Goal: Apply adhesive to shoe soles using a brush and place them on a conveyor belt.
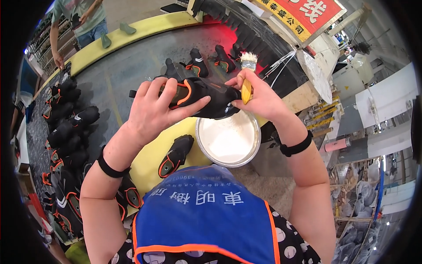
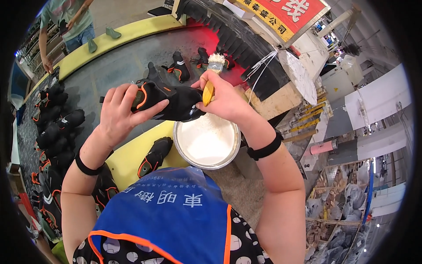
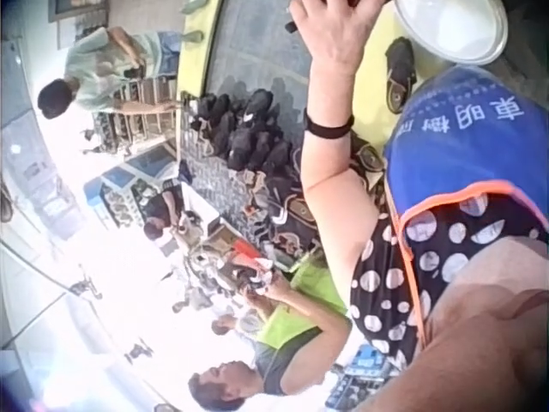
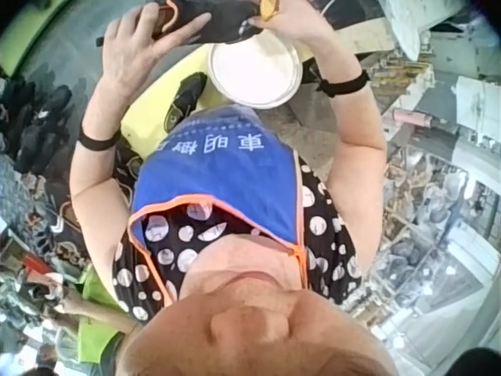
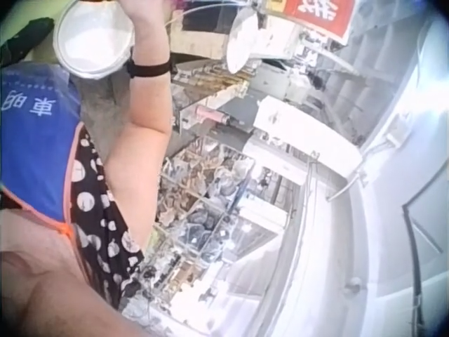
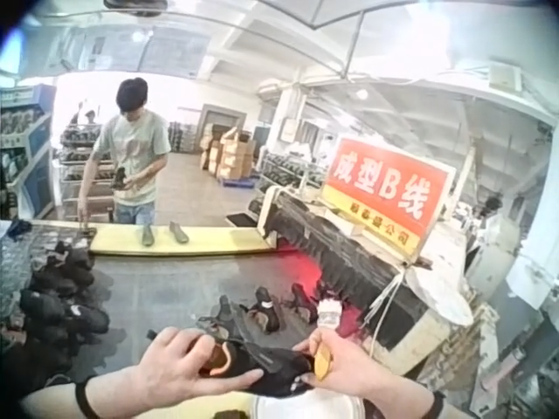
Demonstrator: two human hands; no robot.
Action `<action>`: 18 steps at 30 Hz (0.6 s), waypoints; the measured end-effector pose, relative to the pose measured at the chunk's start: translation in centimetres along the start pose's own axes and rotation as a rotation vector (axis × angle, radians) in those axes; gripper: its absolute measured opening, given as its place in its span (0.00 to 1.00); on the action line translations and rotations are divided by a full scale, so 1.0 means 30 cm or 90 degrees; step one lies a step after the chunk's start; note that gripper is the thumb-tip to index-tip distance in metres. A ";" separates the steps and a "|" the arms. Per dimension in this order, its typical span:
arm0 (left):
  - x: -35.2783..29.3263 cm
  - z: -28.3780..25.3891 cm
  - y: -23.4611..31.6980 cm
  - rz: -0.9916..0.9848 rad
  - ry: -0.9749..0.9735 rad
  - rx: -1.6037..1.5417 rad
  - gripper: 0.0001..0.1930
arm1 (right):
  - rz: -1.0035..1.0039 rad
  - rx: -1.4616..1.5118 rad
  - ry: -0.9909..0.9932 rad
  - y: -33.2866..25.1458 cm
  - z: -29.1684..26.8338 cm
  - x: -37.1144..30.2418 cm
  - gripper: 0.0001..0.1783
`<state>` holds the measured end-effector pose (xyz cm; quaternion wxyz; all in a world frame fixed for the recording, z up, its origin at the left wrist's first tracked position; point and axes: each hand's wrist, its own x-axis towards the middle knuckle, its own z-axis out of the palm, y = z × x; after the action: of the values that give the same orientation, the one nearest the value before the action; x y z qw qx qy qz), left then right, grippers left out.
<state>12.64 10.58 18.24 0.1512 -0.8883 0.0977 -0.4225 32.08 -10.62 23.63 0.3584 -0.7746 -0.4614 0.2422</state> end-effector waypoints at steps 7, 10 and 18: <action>-0.018 -0.021 -0.003 0.001 -0.003 -0.006 0.35 | 0.064 0.033 0.017 0.002 0.057 -0.012 0.28; -0.028 -0.022 -0.003 0.008 -0.012 -0.002 0.34 | 0.066 -0.018 0.020 0.002 0.069 -0.016 0.30; -0.055 -0.028 -0.023 -0.093 -0.034 -0.124 0.47 | -0.083 0.152 0.081 0.034 0.036 -0.035 0.29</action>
<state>10.97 11.58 17.80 0.0353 -0.9145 0.0693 -0.3970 31.41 -11.52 22.21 0.4914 -0.7089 -0.4547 0.2219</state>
